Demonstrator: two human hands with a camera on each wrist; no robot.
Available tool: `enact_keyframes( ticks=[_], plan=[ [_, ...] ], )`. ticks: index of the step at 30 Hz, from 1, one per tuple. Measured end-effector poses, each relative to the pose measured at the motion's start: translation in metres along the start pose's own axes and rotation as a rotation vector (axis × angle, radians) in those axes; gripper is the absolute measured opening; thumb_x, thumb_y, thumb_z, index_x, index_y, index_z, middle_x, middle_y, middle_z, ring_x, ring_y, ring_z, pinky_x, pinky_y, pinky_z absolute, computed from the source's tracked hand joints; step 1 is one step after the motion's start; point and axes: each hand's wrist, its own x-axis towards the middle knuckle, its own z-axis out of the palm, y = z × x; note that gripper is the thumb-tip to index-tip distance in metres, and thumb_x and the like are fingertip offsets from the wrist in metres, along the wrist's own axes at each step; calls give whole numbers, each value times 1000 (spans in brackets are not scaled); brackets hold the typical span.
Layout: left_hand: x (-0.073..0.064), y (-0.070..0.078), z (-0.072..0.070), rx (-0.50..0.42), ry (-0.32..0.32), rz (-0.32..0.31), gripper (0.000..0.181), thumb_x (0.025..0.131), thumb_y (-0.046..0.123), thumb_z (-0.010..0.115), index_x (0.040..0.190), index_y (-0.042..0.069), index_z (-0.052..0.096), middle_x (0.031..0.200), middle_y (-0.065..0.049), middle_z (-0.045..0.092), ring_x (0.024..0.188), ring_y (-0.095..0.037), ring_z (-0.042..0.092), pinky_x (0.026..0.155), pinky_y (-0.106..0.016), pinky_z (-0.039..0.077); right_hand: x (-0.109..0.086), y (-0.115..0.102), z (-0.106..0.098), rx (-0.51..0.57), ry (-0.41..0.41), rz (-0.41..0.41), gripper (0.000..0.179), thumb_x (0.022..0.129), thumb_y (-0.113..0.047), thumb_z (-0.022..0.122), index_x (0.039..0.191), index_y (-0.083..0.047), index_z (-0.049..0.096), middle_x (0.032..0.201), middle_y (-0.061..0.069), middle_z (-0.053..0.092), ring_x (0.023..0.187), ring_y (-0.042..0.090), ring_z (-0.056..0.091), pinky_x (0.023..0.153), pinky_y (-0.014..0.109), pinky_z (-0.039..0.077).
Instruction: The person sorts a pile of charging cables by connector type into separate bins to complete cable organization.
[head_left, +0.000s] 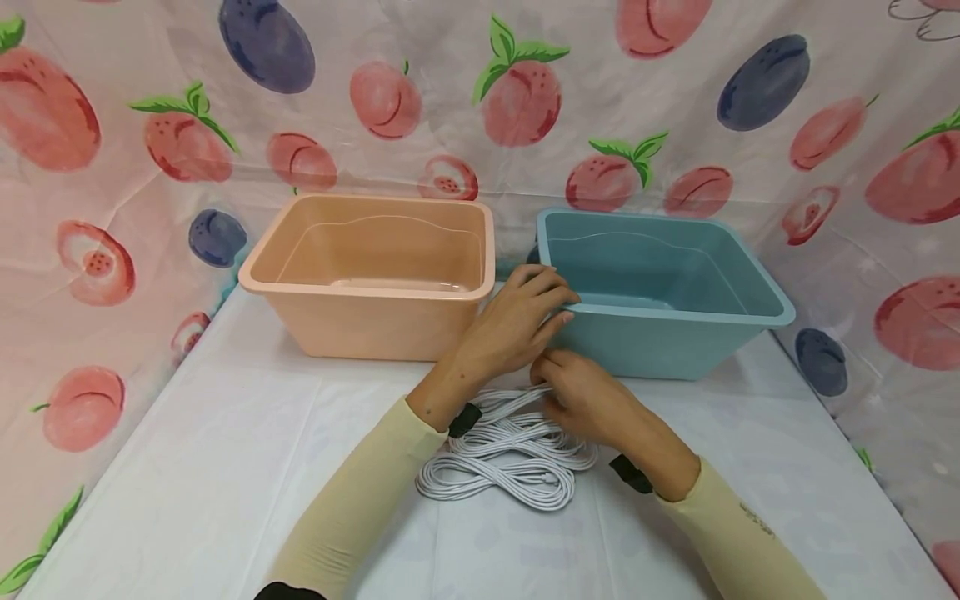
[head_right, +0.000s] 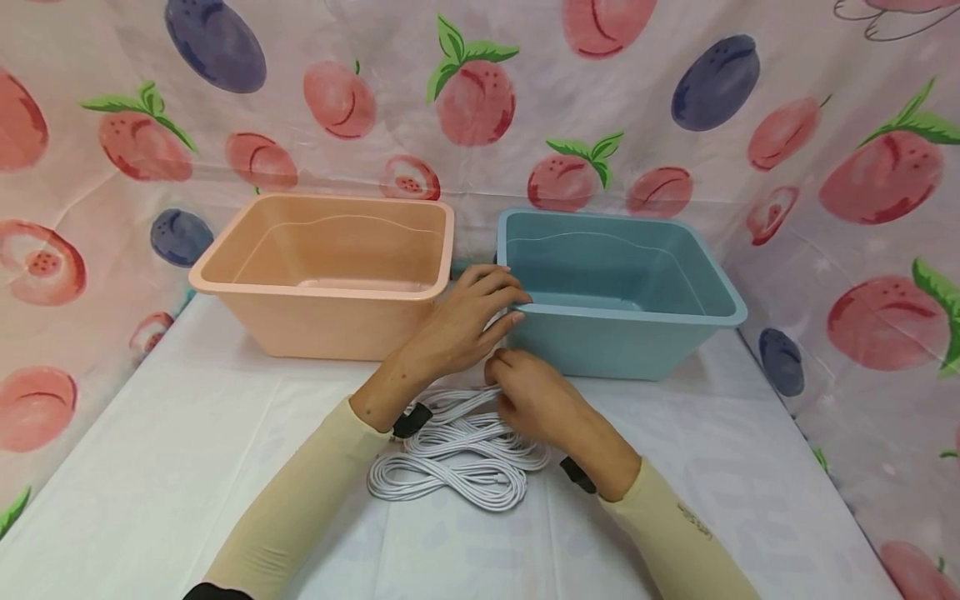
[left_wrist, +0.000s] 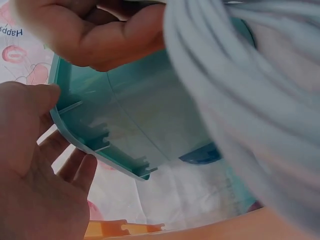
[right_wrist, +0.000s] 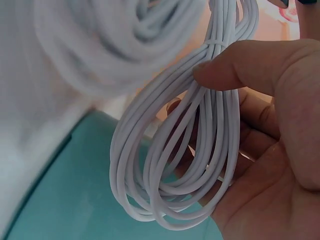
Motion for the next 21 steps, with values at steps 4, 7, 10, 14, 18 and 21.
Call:
enact_keyframes(
  ticks=[4, 7, 10, 14, 18, 21],
  plan=[
    [0, 1, 0, -7, 0, 1, 25, 111, 25, 59, 129, 15, 73, 132, -2, 66, 139, -27, 48, 124, -34, 30, -2, 3, -6, 12, 10, -5, 29, 81, 6, 82, 101, -7, 66, 98, 2, 63, 88, 18, 61, 77, 36, 55],
    [0, 1, 0, -18, -1, 2, 25, 111, 24, 59, 129, 14, 73, 132, -2, 66, 139, -27, 48, 124, -34, 30, -4, 5, -10, 17, 20, -8, 29, 82, 7, 82, 100, -7, 65, 98, 2, 63, 88, 18, 60, 77, 35, 55],
    [0, 1, 0, -23, 0, 4, 25, 111, 23, 59, 129, 14, 73, 132, -3, 66, 139, -27, 48, 124, -34, 30, -5, 6, -14, 23, 36, -21, 29, 83, 8, 82, 100, -7, 65, 98, 2, 63, 89, 18, 60, 77, 36, 55],
    [0, 1, 0, -19, 4, 6, 25, 111, 24, 59, 129, 14, 74, 131, -2, 66, 138, -27, 48, 123, -34, 31, -8, 8, -20, 33, 59, -49, 30, 83, 11, 80, 101, -7, 64, 99, 2, 63, 90, 18, 61, 79, 36, 56],
    [0, 1, 0, -21, 2, 5, 25, 111, 23, 60, 128, 14, 74, 130, -2, 66, 137, -27, 49, 123, -34, 32, -10, 8, -26, 33, 78, -73, 31, 82, 13, 79, 101, -7, 65, 100, 2, 63, 92, 18, 63, 80, 36, 57],
    [-1, 1, 0, -23, -7, -3, 25, 110, 24, 60, 129, 14, 74, 131, -2, 66, 139, -27, 48, 124, -35, 31, -12, 9, -30, 34, 89, -86, 31, 81, 13, 78, 101, -6, 65, 100, 3, 63, 92, 18, 64, 80, 36, 57]
  ],
)
